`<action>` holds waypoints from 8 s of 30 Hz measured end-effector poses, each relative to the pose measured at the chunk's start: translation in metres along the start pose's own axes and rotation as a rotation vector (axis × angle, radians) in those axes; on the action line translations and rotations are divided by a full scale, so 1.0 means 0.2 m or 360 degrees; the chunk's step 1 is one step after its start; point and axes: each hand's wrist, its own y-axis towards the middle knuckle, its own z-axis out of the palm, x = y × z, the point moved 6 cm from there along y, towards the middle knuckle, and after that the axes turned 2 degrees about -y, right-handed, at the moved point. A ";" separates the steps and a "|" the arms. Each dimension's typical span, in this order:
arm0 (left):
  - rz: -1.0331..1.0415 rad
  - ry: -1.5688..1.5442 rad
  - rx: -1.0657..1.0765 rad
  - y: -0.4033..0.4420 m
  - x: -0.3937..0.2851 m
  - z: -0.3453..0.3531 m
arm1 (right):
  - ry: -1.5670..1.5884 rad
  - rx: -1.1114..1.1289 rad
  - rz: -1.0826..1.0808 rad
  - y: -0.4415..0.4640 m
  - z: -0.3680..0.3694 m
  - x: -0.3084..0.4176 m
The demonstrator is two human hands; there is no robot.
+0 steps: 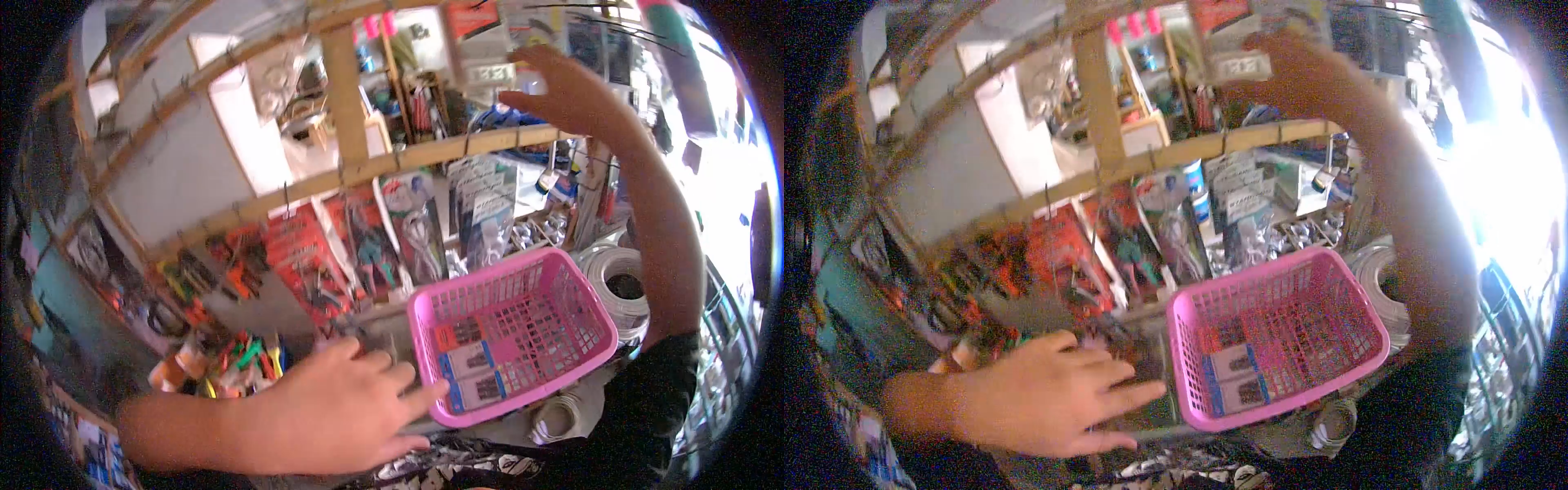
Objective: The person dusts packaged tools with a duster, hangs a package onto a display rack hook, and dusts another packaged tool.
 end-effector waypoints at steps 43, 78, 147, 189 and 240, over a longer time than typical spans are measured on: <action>-0.0628 -0.0971 -0.0072 0.77 0.05 1.40 | 0.1185 0.2073 -0.0064 -1.64 1.69 0.50; -0.0492 -0.0993 -0.0397 0.74 0.02 1.36 | 0.1529 0.2053 0.0523 -1.64 1.76 0.43; -0.1088 -0.3510 -0.1460 -0.59 0.30 1.86 | 0.2949 0.2796 0.1394 -1.87 1.07 2.01; -0.0170 -0.4440 -0.2348 -0.81 0.18 2.09 | 0.1545 0.1915 0.0645 -1.83 1.48 2.08; 0.0356 -0.4418 -0.2719 -0.22 0.29 2.26 | 0.1858 0.2156 0.0350 -2.25 1.40 1.32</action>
